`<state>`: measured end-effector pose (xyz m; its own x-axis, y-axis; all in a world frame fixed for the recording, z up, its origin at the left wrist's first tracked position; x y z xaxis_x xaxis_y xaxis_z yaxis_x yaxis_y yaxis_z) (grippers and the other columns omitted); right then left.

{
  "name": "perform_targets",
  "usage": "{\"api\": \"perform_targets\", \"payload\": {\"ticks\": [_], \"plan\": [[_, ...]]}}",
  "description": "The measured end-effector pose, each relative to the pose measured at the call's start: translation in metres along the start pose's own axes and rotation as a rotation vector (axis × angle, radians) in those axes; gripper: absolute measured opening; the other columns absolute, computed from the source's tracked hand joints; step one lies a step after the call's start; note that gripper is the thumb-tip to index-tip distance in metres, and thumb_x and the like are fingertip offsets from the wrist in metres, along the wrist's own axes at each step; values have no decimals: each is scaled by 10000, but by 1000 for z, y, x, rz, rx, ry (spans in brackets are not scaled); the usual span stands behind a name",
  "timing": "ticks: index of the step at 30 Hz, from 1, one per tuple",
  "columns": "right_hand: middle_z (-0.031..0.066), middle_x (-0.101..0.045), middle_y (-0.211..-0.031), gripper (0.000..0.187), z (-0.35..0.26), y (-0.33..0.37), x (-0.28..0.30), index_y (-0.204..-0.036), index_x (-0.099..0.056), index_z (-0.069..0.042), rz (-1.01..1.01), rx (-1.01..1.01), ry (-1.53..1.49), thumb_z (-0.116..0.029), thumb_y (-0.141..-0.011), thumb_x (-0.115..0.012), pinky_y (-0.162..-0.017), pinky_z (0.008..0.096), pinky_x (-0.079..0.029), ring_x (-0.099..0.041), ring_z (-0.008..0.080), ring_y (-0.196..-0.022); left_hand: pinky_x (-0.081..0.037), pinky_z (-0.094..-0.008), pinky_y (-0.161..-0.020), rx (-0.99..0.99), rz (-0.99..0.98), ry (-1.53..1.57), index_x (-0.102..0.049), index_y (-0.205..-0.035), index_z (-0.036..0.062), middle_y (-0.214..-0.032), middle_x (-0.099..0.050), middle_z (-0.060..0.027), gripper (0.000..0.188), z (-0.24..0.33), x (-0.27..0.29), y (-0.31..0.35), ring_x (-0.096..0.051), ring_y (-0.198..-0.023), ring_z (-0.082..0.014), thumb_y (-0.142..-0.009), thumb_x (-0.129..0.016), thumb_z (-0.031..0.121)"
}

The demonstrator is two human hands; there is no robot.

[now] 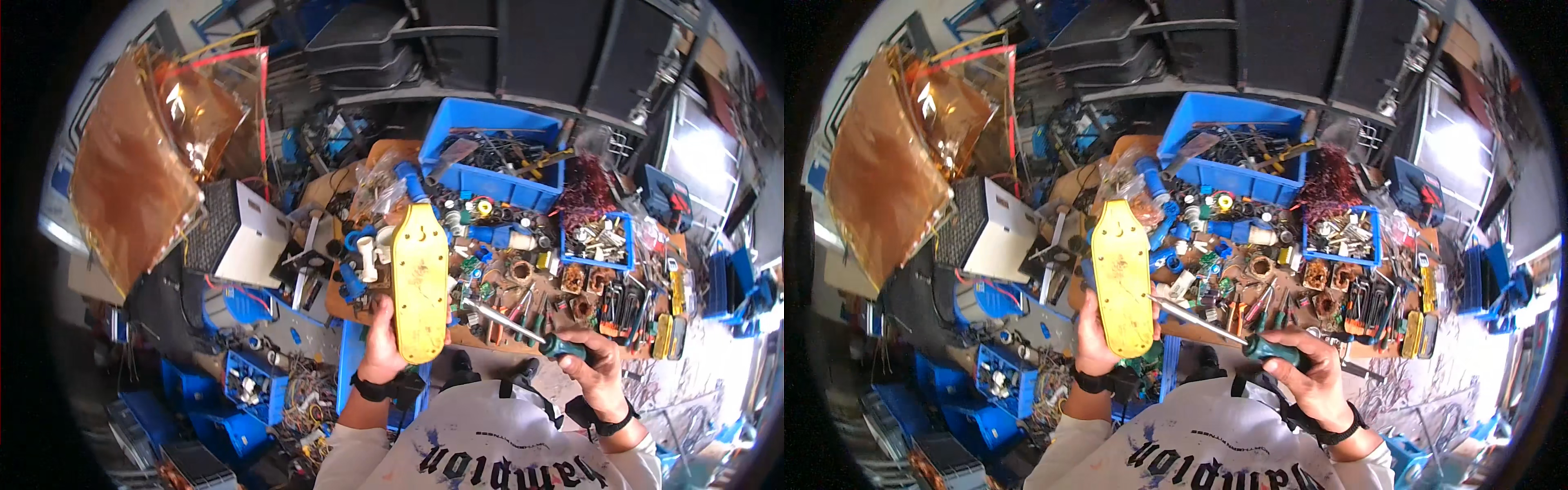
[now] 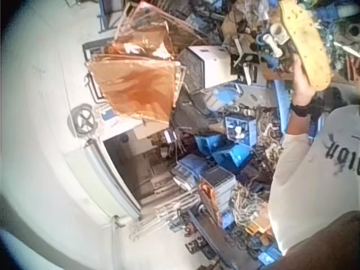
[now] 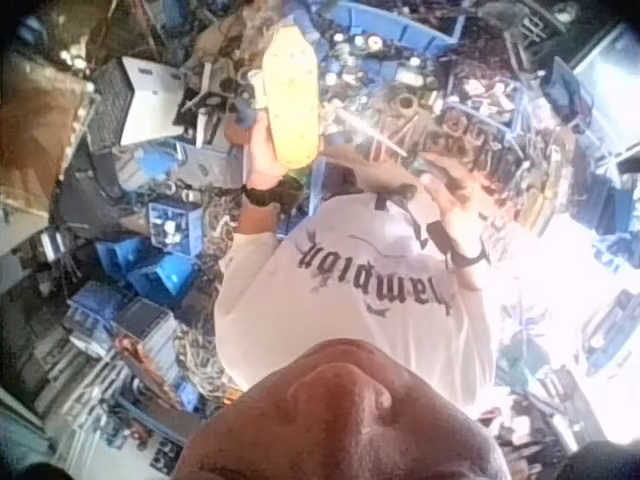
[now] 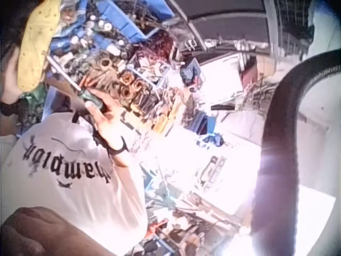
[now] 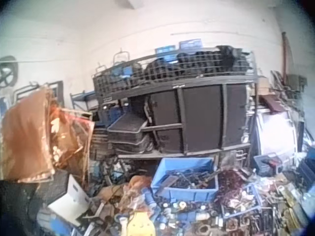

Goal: The person selects various metal bits from a yellow organizer case and inserts them into a green-handled screwdriver. They repeatedly test the fit of the bits and occasionally use the screwdriver to interact with a yellow plastic object on the cluttered workbench.

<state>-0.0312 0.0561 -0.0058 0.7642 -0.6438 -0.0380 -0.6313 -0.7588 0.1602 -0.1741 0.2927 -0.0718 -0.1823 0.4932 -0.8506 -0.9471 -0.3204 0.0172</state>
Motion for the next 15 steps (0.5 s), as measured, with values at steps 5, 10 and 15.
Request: {"api": "perform_targets", "payload": {"ticks": [5, 10, 15], "plan": [[75, -622, -893, 285, -15, 17, 18, -1041, -633, 20, 101, 154, 68, -97, -791, -704, -741, 257, -426, -547, 129, -797, -524, -422, -780, 66, -112, -143, -358, -1315, -13, -1174, -524, -214, 696, -34, -33, -7, -589, -986, -293, -907, -416, 547], [87, -638, -824, 285, -24, 28, 32, -1010, -651, 6, 154, 273, 247, -132, -772, -725, -659, 270, -443, -562, 157, -698, -526, -429, -781, 33, -71, -196, -355, -1309, -12, -1170, -520, -206, 657, -51, -53, -11, -581, -993, -298, -913, -442, 505], [90, -648, -831, 289, -24, 33, 37, -1019, -653, -7, 154, 309, 262, -130, -768, -727, -668, 285, -452, -579, 171, -715, -499, -429, -762, 49, -16, -358, -367, -1324, 19, -1144, -524, -192, 760, -56, -60, -14, -567, -947, -295, -866, -409, 625]]}}
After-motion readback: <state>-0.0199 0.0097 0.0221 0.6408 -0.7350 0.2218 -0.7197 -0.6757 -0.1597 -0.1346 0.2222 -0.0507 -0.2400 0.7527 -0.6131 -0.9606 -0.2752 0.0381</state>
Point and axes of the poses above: each hand's wrist, its own y-axis away from the middle knuckle, its own x-axis out of the back of the hand, z = x × y, the point moved 4 cm from there along -y, towards the middle knuckle
